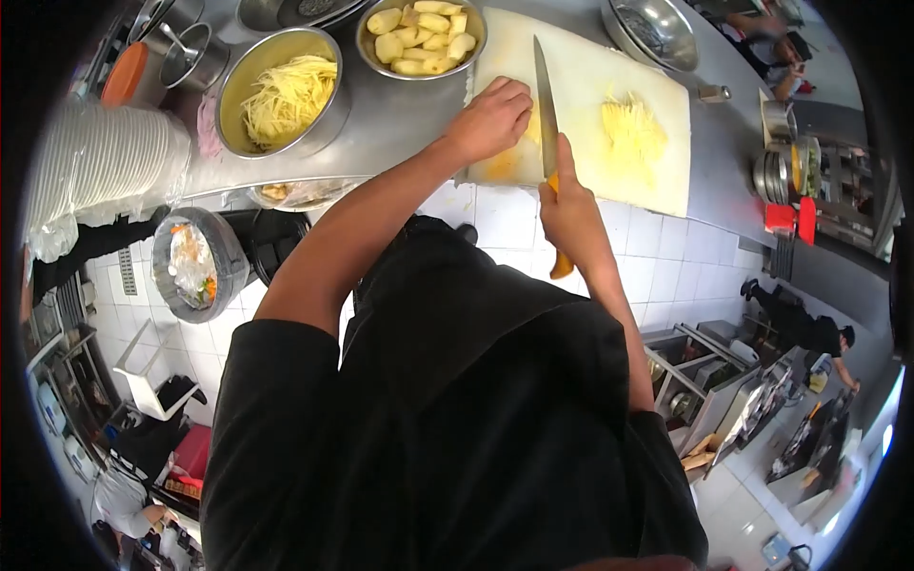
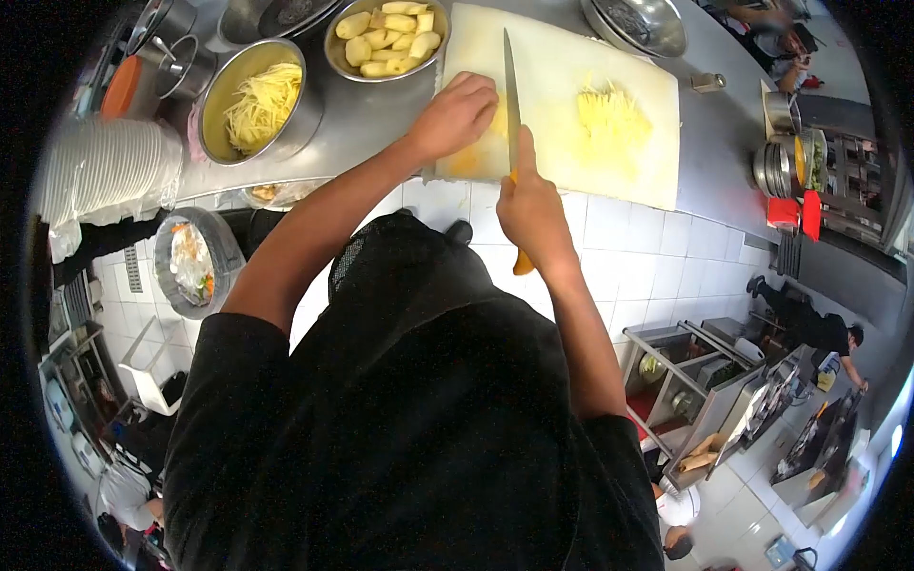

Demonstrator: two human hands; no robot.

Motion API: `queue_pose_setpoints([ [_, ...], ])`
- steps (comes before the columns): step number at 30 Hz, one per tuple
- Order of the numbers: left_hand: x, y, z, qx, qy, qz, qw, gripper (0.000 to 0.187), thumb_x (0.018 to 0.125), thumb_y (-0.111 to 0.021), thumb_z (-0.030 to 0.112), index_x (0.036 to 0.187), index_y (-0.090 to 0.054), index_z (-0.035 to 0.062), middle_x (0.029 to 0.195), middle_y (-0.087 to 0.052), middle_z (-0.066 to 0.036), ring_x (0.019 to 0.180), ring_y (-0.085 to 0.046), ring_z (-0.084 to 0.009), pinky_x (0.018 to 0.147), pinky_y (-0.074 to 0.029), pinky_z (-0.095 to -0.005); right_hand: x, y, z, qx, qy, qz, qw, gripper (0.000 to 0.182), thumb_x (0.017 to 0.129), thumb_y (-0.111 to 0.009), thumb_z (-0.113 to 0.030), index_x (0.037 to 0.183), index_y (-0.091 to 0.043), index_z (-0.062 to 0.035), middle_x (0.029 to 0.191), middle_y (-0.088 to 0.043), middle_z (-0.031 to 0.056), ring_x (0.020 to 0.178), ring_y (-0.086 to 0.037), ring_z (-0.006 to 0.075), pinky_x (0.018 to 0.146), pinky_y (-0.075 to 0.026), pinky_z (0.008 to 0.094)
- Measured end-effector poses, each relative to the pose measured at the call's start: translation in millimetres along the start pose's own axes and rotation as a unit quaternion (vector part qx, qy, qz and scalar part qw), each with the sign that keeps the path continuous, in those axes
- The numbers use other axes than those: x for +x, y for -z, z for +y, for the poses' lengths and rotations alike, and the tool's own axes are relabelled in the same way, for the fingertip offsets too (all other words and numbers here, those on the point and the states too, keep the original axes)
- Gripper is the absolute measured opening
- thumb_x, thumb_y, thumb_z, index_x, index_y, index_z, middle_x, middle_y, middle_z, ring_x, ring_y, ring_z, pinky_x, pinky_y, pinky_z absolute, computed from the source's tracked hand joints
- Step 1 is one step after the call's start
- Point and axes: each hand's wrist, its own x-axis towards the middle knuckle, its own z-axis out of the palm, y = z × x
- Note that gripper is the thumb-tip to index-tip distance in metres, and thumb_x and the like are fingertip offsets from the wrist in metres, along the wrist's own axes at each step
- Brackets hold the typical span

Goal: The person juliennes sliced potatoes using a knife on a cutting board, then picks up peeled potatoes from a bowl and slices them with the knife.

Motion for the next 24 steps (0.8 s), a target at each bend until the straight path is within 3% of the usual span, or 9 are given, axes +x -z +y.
queue_pose_setpoints([
  [4, 4, -2, -7, 0.004, -0.026, 0.006, 1.000, 0.007, 0.086, -0.062, 0.006, 0.090, -0.063, 0.0002, 0.101, -0.062, -0.011, 0.101, -0.057, -0.0310, 0.089, -0.049, -0.0397, 52, -11, 9, -0.025, -0.050, -0.024, 0.998, 0.073, 0.091, -0.049, -0.012, 0.155, -0.014, -0.0071, 0.089, -0.066, 0.0335, 0.080, -0.064, 0.0508, 0.076, -0.051, 0.0527],
  [7, 2, -1, -6, 0.000, -0.019, -0.008, 1.000, 0.008, 0.085, -0.062, 0.006, 0.091, -0.063, 0.0005, 0.101, -0.062, -0.011, 0.101, -0.056, -0.0309, 0.089, -0.049, -0.0397, 87, 7, 1, 0.054, -0.096, -0.082, 0.991, 0.073, 0.091, -0.048, -0.013, 0.155, -0.013, -0.0075, 0.088, -0.065, 0.0336, 0.077, -0.064, 0.0497, 0.074, -0.051, 0.0515],
  [10, 4, 1, -2, -0.001, -0.008, -0.011, 1.000, 0.009, 0.085, -0.063, 0.007, 0.092, -0.063, 0.0008, 0.102, -0.061, -0.010, 0.103, -0.056, -0.0304, 0.090, -0.049, -0.0393, 69, 29, -21, 0.091, -0.125, -0.106, 0.982, 0.073, 0.091, -0.047, -0.012, 0.155, -0.014, -0.0092, 0.090, -0.065, 0.0344, 0.080, -0.064, 0.0497, 0.076, -0.051, 0.0523],
  [16, 1, -1, -1, 0.001, 0.002, -0.008, 1.000, 0.009, 0.084, -0.063, 0.007, 0.091, -0.064, 0.0007, 0.103, -0.061, -0.009, 0.104, -0.056, -0.0291, 0.090, -0.049, -0.0385, -10, 24, -27, 0.000, -0.100, -0.083, 0.991, 0.071, 0.090, -0.048, -0.010, 0.154, -0.016, -0.0070, 0.092, -0.064, 0.0363, 0.086, -0.063, 0.0520, 0.084, -0.048, 0.0556],
  [22, 2, -2, -5, 0.005, -0.023, 0.007, 1.000, 0.008, 0.084, -0.063, 0.005, 0.090, -0.065, 0.0006, 0.100, -0.064, -0.009, 0.100, -0.058, -0.0292, 0.087, -0.050, -0.0384, 46, -15, 8, -0.052, -0.041, -0.007, 0.998, 0.070, 0.094, -0.048, -0.013, 0.156, -0.017, -0.0126, 0.086, -0.067, 0.0291, 0.069, -0.067, 0.0391, 0.072, -0.053, 0.0476],
  [24, 1, -2, -5, 0.003, -0.021, 0.002, 1.000, 0.008, 0.084, -0.063, 0.005, 0.090, -0.065, 0.0006, 0.100, -0.064, -0.009, 0.100, -0.058, -0.0292, 0.087, -0.050, -0.0384, 75, -11, 16, 0.000, -0.050, -0.032, 0.998, 0.070, 0.092, -0.048, -0.013, 0.155, -0.017, -0.0104, 0.088, -0.066, 0.0321, 0.073, -0.065, 0.0463, 0.074, -0.052, 0.0491],
])
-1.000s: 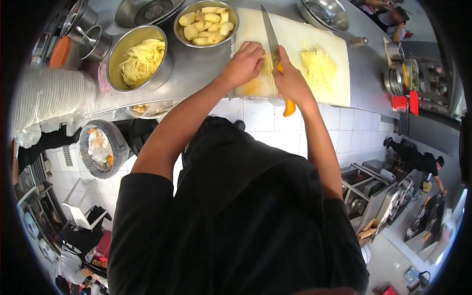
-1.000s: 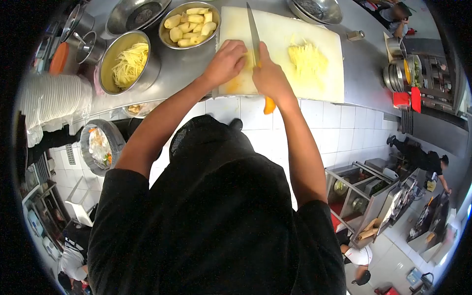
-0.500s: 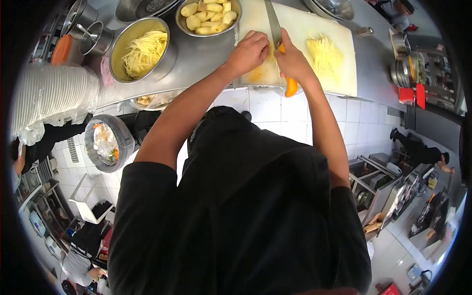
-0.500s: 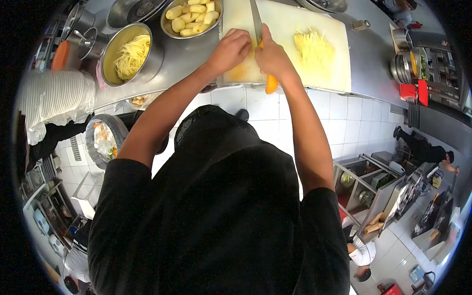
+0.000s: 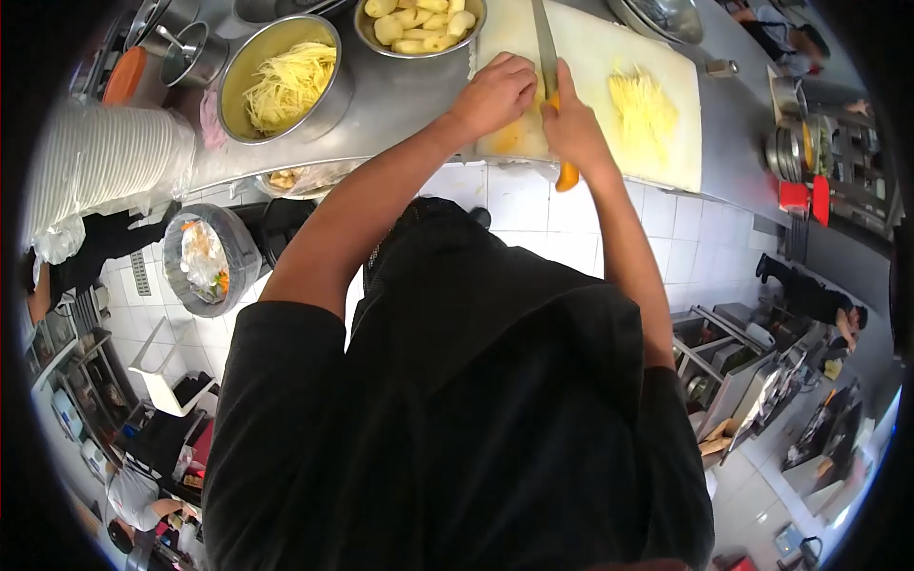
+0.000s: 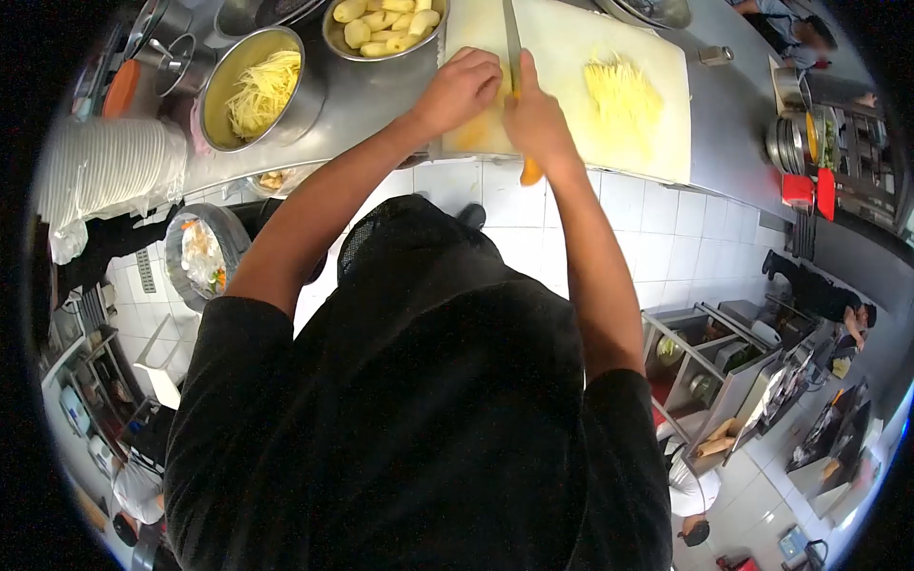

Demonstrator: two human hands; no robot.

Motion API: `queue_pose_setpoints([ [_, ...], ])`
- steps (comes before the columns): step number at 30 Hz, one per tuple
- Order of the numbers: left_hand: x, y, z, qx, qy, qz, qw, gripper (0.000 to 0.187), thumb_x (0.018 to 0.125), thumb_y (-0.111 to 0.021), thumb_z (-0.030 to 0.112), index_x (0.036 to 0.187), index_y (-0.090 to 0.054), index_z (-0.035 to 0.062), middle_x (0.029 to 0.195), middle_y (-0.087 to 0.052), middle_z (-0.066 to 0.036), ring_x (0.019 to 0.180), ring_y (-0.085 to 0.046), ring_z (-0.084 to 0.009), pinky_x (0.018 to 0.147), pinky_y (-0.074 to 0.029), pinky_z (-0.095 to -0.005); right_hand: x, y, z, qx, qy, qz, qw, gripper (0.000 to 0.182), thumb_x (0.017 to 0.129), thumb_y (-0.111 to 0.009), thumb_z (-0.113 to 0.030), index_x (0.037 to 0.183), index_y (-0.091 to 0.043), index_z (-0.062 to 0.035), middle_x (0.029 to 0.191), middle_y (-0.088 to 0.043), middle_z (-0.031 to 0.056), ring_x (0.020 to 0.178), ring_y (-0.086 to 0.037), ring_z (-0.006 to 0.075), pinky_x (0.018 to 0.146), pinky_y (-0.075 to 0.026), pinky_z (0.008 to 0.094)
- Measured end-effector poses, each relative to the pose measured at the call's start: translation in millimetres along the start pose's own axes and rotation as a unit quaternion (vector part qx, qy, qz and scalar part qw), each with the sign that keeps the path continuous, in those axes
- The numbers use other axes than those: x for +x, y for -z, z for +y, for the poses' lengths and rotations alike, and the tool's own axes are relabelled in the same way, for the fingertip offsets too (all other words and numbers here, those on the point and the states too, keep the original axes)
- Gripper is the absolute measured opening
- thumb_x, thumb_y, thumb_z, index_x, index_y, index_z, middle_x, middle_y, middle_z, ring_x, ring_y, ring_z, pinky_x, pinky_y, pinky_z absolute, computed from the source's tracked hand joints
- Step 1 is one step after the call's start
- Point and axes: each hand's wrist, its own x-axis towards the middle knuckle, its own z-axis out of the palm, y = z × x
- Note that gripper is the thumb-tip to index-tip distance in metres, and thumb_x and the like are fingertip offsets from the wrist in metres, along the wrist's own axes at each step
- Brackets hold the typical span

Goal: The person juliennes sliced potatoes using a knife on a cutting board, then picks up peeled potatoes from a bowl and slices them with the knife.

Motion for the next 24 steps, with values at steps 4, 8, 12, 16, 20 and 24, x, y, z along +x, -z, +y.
queue_pose_setpoints([
  [4, 1, 0, 1, -0.001, 0.018, 0.000, 1.000, 0.009, 0.084, -0.063, 0.006, 0.090, -0.065, 0.0002, 0.102, -0.064, -0.009, 0.101, -0.058, -0.0291, 0.087, -0.050, -0.0387, -9, 46, -41, 0.067, -0.088, -0.079, 0.991, 0.070, 0.092, -0.048, -0.015, 0.155, -0.017, -0.0089, 0.089, -0.066, 0.0332, 0.076, -0.064, 0.0494, 0.076, -0.052, 0.0494],
  [8, -1, 3, 4, -0.003, 0.022, 0.000, 1.000, 0.010, 0.086, -0.063, 0.009, 0.091, -0.065, -0.0001, 0.104, -0.063, -0.009, 0.101, -0.058, -0.0288, 0.088, -0.050, -0.0387, -50, 52, -47, 0.042, -0.094, -0.092, 0.990, 0.071, 0.092, -0.048, -0.013, 0.155, -0.017, -0.0093, 0.088, -0.066, 0.0319, 0.072, -0.064, 0.0453, 0.075, -0.052, 0.0482],
  [12, -1, 2, 2, -0.003, 0.008, 0.002, 1.000, 0.011, 0.087, -0.062, 0.009, 0.090, -0.065, -0.0003, 0.101, -0.064, -0.009, 0.100, -0.058, -0.0286, 0.088, -0.050, -0.0385, -76, 12, -17, -0.023, -0.007, -0.005, 1.000, 0.071, 0.093, -0.050, -0.013, 0.156, -0.017, -0.0093, 0.085, -0.066, 0.0307, 0.066, -0.065, 0.0417, 0.070, -0.053, 0.0466],
  [16, 0, 0, 1, -0.003, -0.005, 0.011, 1.000, 0.010, 0.086, -0.063, 0.008, 0.090, -0.065, -0.0002, 0.098, -0.064, -0.009, 0.098, -0.059, -0.0291, 0.087, -0.050, -0.0386, -41, -6, -12, -0.018, -0.008, 0.016, 1.000, 0.071, 0.093, -0.051, -0.013, 0.155, -0.017, -0.0090, 0.085, -0.064, 0.0347, 0.081, -0.062, 0.0528, 0.074, -0.051, 0.0533],
  [20, 0, 2, 0, -0.016, 0.010, -0.007, 1.000, 0.009, 0.086, -0.062, 0.008, 0.090, -0.064, -0.0004, 0.100, -0.064, -0.009, 0.099, -0.058, -0.0300, 0.087, -0.050, -0.0383, 1, 19, -23, 0.045, -0.059, -0.055, 0.996, 0.071, 0.091, -0.047, -0.013, 0.155, -0.016, -0.0064, 0.082, -0.066, 0.0296, 0.069, -0.066, 0.0416, 0.071, -0.053, 0.0474],
  [24, -2, 5, 4, -0.008, 0.011, 0.023, 1.000, 0.009, 0.086, -0.062, 0.007, 0.090, -0.064, -0.0003, 0.102, -0.062, -0.009, 0.101, -0.057, -0.0291, 0.088, -0.050, -0.0375, -47, 50, -50, 0.059, -0.101, -0.108, 0.987, 0.069, 0.091, -0.043, -0.012, 0.154, -0.015, -0.0046, 0.079, -0.066, 0.0284, 0.063, -0.066, 0.0379, 0.070, -0.054, 0.0441],
])
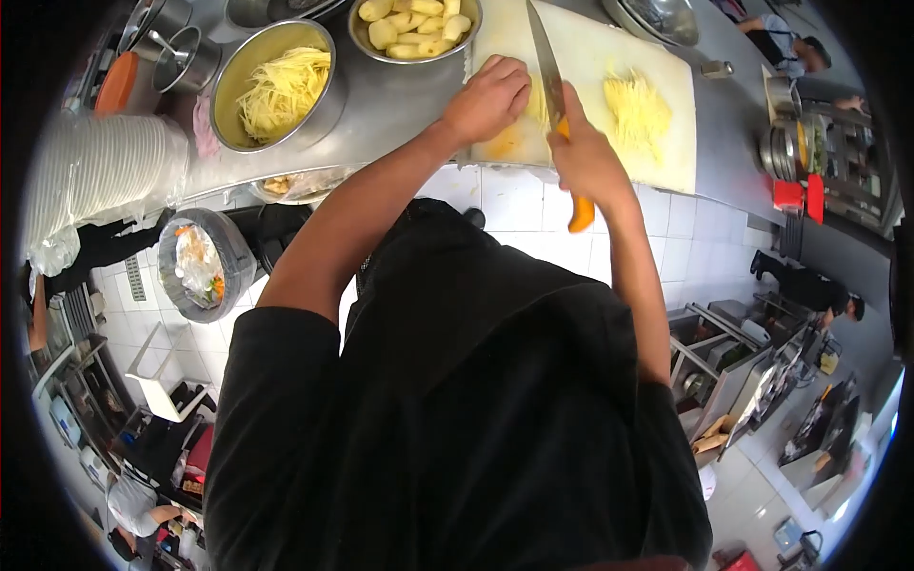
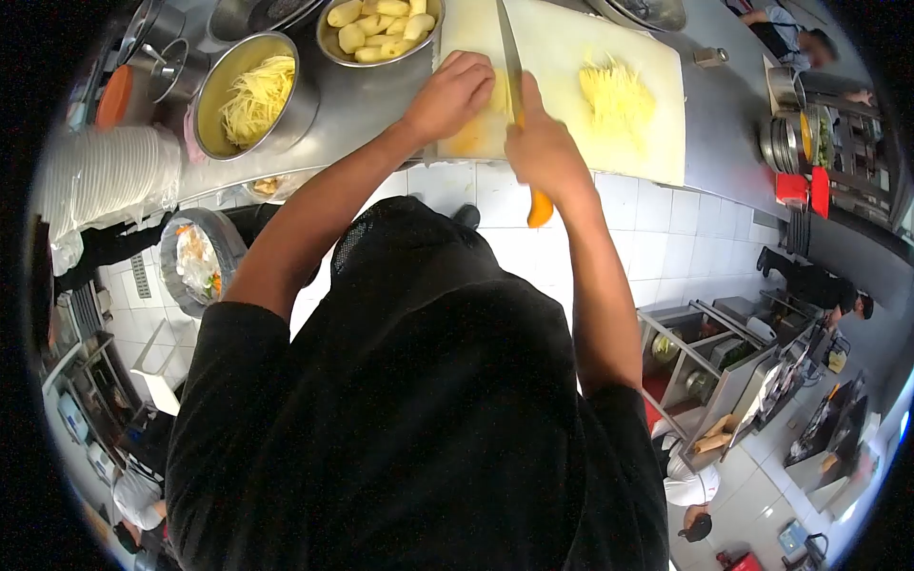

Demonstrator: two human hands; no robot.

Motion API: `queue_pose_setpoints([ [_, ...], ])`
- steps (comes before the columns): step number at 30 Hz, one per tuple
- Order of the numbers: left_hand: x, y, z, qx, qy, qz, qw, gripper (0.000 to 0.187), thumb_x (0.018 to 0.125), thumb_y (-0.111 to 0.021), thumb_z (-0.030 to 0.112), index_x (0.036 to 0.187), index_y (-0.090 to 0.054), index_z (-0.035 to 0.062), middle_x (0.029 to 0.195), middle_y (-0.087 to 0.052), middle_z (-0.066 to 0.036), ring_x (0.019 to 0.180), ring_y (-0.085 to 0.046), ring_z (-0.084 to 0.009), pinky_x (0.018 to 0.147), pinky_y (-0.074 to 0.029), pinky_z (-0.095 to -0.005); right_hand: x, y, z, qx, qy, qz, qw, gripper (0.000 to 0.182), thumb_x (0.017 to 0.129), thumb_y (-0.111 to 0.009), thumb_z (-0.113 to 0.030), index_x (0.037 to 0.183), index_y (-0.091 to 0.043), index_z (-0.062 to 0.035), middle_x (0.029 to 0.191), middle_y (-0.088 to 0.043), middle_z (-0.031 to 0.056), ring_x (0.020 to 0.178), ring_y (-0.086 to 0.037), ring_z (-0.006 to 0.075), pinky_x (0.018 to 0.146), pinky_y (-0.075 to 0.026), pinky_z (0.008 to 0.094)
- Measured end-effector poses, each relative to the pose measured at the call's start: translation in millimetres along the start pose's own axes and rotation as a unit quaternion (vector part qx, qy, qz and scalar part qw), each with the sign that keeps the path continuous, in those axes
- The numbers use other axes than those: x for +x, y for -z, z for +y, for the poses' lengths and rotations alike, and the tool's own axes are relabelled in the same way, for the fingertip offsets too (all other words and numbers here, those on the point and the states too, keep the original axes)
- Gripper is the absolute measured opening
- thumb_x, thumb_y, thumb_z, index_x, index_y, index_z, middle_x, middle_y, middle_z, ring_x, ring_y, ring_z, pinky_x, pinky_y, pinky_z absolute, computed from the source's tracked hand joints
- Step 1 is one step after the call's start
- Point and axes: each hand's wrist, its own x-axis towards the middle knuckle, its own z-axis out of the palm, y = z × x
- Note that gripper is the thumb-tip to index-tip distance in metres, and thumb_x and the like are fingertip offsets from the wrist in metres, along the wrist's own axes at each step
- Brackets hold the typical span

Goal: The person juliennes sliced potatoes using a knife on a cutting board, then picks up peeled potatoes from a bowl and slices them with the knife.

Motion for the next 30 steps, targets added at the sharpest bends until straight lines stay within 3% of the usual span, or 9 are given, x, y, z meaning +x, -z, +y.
queue_pose_setpoints([
  [5, 0, -3, 0, 0.002, -0.008, -0.012, 1.000, 0.008, 0.085, -0.061, 0.007, 0.087, -0.065, 0.0005, 0.100, -0.061, -0.008, 0.100, -0.056, -0.0273, 0.089, -0.050, -0.0364, -9, -33, 24, -0.034, 0.031, 0.061, 0.997, 0.073, 0.091, -0.050, -0.011, 0.154, -0.015, -0.0050, 0.089, -0.066, 0.0335, 0.083, -0.064, 0.0498, 0.080, -0.050, 0.0529],
  [8, 0, -7, -3, 0.002, -0.013, -0.001, 1.000, 0.006, 0.084, -0.063, 0.004, 0.087, -0.064, 0.0000, 0.099, -0.063, -0.009, 0.100, -0.058, -0.0285, 0.086, -0.050, -0.0379, 32, -43, 33, -0.087, 0.086, 0.114, 0.986, 0.072, 0.091, -0.048, -0.011, 0.155, -0.015, -0.0058, 0.090, -0.066, 0.0338, 0.082, -0.065, 0.0488, 0.079, -0.050, 0.0522],
  [11, 0, -6, -7, -0.006, -0.002, -0.020, 1.000, 0.005, 0.083, -0.063, 0.004, 0.087, -0.064, 0.0007, 0.097, -0.064, -0.009, 0.099, -0.058, -0.0287, 0.086, -0.051, -0.0382, 70, -24, 27, -0.011, 0.076, 0.088, 0.993, 0.072, 0.092, -0.050, -0.012, 0.156, -0.017, -0.0090, 0.080, -0.067, 0.0252, 0.056, -0.065, 0.0292, 0.066, -0.054, 0.0402],
  [14, 1, -3, -2, -0.011, 0.017, -0.020, 1.000, 0.006, 0.082, -0.064, 0.004, 0.087, -0.064, 0.0008, 0.098, -0.064, -0.009, 0.099, -0.058, -0.0286, 0.086, -0.051, -0.0383, 48, -10, 17, -0.021, 0.041, 0.057, 0.997, 0.071, 0.092, -0.050, -0.012, 0.156, -0.018, -0.0091, 0.082, -0.067, 0.0251, 0.054, -0.064, 0.0272, 0.066, -0.054, 0.0393],
  [17, 0, -5, -1, -0.013, 0.018, -0.003, 1.000, 0.007, 0.081, -0.065, 0.003, 0.087, -0.063, 0.0007, 0.098, -0.064, -0.008, 0.099, -0.058, -0.0287, 0.086, -0.051, -0.0384, 1, -14, 20, -0.043, 0.039, 0.037, 0.998, 0.071, 0.090, -0.046, -0.012, 0.154, -0.017, -0.0059, 0.090, -0.065, 0.0350, 0.083, -0.065, 0.0499, 0.081, -0.051, 0.0521],
  [21, -1, -7, -3, -0.009, 0.012, 0.002, 1.000, 0.005, 0.082, -0.064, 0.005, 0.085, -0.065, 0.0012, 0.097, -0.063, -0.008, 0.098, -0.058, -0.0279, 0.087, -0.051, -0.0379, -3, -44, 32, -0.058, 0.084, 0.105, 0.989, 0.072, 0.090, -0.049, -0.014, 0.154, -0.017, -0.0059, 0.091, -0.065, 0.0355, 0.085, -0.065, 0.0499, 0.082, -0.050, 0.0523],
  [24, -1, -8, -11, -0.011, 0.008, -0.002, 1.000, 0.008, 0.082, -0.066, 0.004, 0.088, -0.064, 0.0007, 0.099, -0.064, -0.008, 0.098, -0.059, -0.0295, 0.087, -0.051, -0.0388, 46, -45, 34, -0.112, 0.086, 0.132, 0.981, 0.073, 0.091, -0.047, -0.010, 0.156, -0.014, -0.0096, 0.088, -0.066, 0.0318, 0.070, -0.066, 0.0431, 0.071, -0.053, 0.0470],
  [26, -2, -9, -11, -0.017, 0.004, -0.010, 1.000, 0.008, 0.082, -0.066, 0.005, 0.088, -0.064, 0.0006, 0.099, -0.064, -0.009, 0.098, -0.059, -0.0299, 0.086, -0.051, -0.0388, 66, -35, 32, -0.061, 0.070, 0.098, 0.991, 0.073, 0.091, -0.047, -0.010, 0.156, -0.014, -0.0096, 0.088, -0.067, 0.0294, 0.063, -0.066, 0.0375, 0.069, -0.054, 0.0444],
  [30, -1, -4, -5, -0.013, 0.006, -0.008, 1.000, 0.008, 0.083, -0.066, 0.006, 0.089, -0.064, 0.0006, 0.099, -0.064, -0.009, 0.098, -0.059, -0.0301, 0.086, -0.051, -0.0387, 43, -16, 23, -0.056, 0.060, 0.066, 0.994, 0.073, 0.091, -0.046, -0.009, 0.156, -0.013, -0.0095, 0.087, -0.068, 0.0245, 0.053, -0.064, 0.0278, 0.064, -0.055, 0.0402],
])
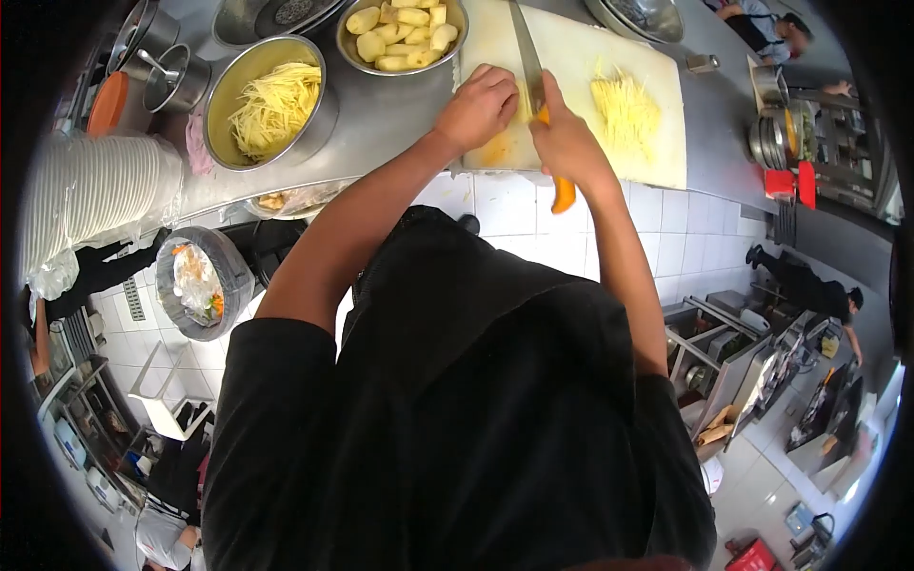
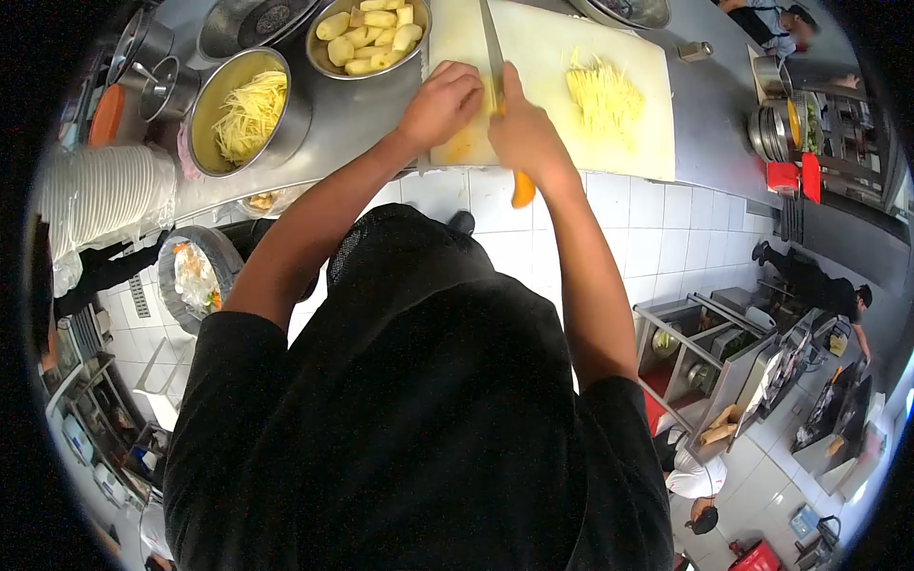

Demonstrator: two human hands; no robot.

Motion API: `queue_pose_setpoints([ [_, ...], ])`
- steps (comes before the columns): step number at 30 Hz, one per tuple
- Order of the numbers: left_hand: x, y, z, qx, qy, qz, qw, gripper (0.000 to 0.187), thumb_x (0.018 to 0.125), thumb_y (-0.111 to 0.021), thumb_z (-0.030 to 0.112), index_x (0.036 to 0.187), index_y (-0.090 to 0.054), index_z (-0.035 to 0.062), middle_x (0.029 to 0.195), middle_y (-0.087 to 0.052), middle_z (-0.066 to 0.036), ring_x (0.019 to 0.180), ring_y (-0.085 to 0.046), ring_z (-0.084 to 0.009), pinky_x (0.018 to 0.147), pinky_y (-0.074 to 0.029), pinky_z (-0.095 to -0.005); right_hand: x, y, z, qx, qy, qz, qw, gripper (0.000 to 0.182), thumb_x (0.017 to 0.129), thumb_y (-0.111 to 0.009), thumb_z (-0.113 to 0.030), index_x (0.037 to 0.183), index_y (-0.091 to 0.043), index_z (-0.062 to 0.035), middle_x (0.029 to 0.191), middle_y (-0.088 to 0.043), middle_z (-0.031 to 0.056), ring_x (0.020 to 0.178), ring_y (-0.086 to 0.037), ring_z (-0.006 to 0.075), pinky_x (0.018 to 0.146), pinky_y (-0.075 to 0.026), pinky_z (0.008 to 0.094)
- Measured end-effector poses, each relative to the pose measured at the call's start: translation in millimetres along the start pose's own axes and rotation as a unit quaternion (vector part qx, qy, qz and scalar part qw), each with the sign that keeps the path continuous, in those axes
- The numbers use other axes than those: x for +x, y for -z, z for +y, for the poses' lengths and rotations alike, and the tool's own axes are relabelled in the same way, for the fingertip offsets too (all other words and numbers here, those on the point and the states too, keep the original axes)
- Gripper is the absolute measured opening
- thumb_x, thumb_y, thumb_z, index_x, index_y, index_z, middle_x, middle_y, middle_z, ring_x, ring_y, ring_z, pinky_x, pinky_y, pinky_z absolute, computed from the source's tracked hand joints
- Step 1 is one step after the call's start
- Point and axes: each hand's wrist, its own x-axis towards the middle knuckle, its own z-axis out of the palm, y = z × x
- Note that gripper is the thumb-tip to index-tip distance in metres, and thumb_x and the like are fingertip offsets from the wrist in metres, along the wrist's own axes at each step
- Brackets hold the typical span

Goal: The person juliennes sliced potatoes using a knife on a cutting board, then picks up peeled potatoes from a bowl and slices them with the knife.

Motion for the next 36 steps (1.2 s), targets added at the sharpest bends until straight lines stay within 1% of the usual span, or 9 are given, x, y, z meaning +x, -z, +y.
queue_pose_setpoints([
  [3, 0, 2, 3, -0.003, -0.001, 0.017, 1.000, 0.008, 0.084, -0.066, 0.006, 0.089, -0.064, 0.0006, 0.099, -0.064, -0.010, 0.098, -0.059, -0.0300, 0.086, -0.051, -0.0386, -41, -3, -4, 0.014, 0.000, -0.001, 1.000, 0.072, 0.091, -0.046, -0.008, 0.156, -0.014, -0.0085, 0.085, -0.068, 0.0266, 0.052, -0.063, 0.0298, 0.064, -0.054, 0.0413],
  [6, -1, -1, 4, -0.006, 0.004, 0.019, 1.000, 0.008, 0.083, -0.065, 0.006, 0.089, -0.065, 0.0006, 0.099, -0.064, -0.009, 0.097, -0.059, -0.0296, 0.086, -0.051, -0.0383, -59, -10, -15, 0.009, -0.035, -0.001, 0.999, 0.072, 0.091, -0.048, -0.007, 0.155, -0.015, -0.0074, 0.085, -0.067, 0.0306, 0.059, -0.064, 0.0384, 0.067, -0.053, 0.0461],
  [7, 0, -1, 4, -0.007, 0.003, 0.020, 1.000, 0.008, 0.083, -0.065, 0.006, 0.088, -0.065, 0.0005, 0.099, -0.064, -0.009, 0.097, -0.059, -0.0295, 0.086, -0.051, -0.0381, -58, -19, -8, -0.008, 0.007, 0.041, 0.999, 0.072, 0.091, -0.049, -0.007, 0.155, -0.016, -0.0074, 0.085, -0.065, 0.0338, 0.070, -0.064, 0.0476, 0.072, -0.051, 0.0509],
  [10, -1, -2, 2, -0.004, 0.001, 0.019, 1.000, 0.007, 0.082, -0.065, 0.005, 0.088, -0.065, 0.0005, 0.098, -0.064, -0.009, 0.097, -0.059, -0.0294, 0.085, -0.051, -0.0379, -28, -36, 5, -0.010, 0.028, 0.063, 0.998, 0.072, 0.091, -0.049, -0.007, 0.155, -0.016, -0.0081, 0.090, -0.064, 0.0356, 0.079, -0.062, 0.0531, 0.075, -0.050, 0.0534],
  [13, -3, -1, 2, -0.002, 0.001, 0.006, 1.000, 0.007, 0.082, -0.065, 0.004, 0.088, -0.066, 0.0004, 0.099, -0.064, -0.009, 0.097, -0.059, -0.0298, 0.086, -0.051, -0.0382, 9, -21, 2, -0.010, 0.031, 0.062, 0.998, 0.073, 0.091, -0.049, -0.008, 0.155, -0.016, -0.0086, 0.091, -0.066, 0.0337, 0.071, -0.065, 0.0462, 0.074, -0.052, 0.0498],
  [19, 0, 2, 6, -0.010, -0.001, 0.026, 1.000, 0.007, 0.084, -0.065, 0.005, 0.088, -0.065, 0.0002, 0.100, -0.063, -0.011, 0.098, -0.058, -0.0312, 0.086, -0.050, -0.0394, -37, 9, -22, 0.050, -0.046, -0.023, 0.997, 0.072, 0.091, -0.048, -0.007, 0.156, -0.017, -0.0087, 0.084, -0.067, 0.0272, 0.051, -0.062, 0.0288, 0.061, -0.054, 0.0407],
  [23, -1, 0, 5, -0.011, 0.006, 0.022, 1.000, 0.006, 0.085, -0.065, 0.005, 0.088, -0.064, 0.0002, 0.100, -0.063, -0.011, 0.098, -0.058, -0.0315, 0.086, -0.049, -0.0398, -51, -15, -7, 0.018, -0.016, 0.016, 1.000, 0.071, 0.092, -0.047, -0.007, 0.156, -0.015, -0.0089, 0.070, -0.065, 0.0245, 0.054, -0.063, 0.0339, 0.063, -0.053, 0.0431],
  [26, 0, 2, 6, -0.009, 0.002, 0.023, 1.000, 0.006, 0.085, -0.064, 0.005, 0.089, -0.064, 0.0003, 0.100, -0.063, -0.011, 0.098, -0.058, -0.0314, 0.086, -0.049, -0.0396, -56, -8, -23, 0.024, -0.043, -0.006, 0.999, 0.071, 0.090, -0.047, -0.005, 0.153, -0.016, -0.0016, 0.087, -0.065, 0.0347, 0.086, -0.064, 0.0507, 0.085, -0.048, 0.0531],
  [36, 1, -5, 0, -0.008, 0.003, 0.025, 1.000, 0.007, 0.081, -0.066, 0.003, 0.088, -0.065, 0.0009, 0.098, -0.063, -0.009, 0.096, -0.058, -0.0304, 0.085, -0.050, -0.0390, -6, -34, 12, -0.005, 0.043, 0.064, 0.997, 0.074, 0.091, -0.049, -0.009, 0.156, -0.013, -0.0098, 0.086, -0.066, 0.0308, 0.066, -0.064, 0.0440, 0.070, -0.051, 0.0486],
])
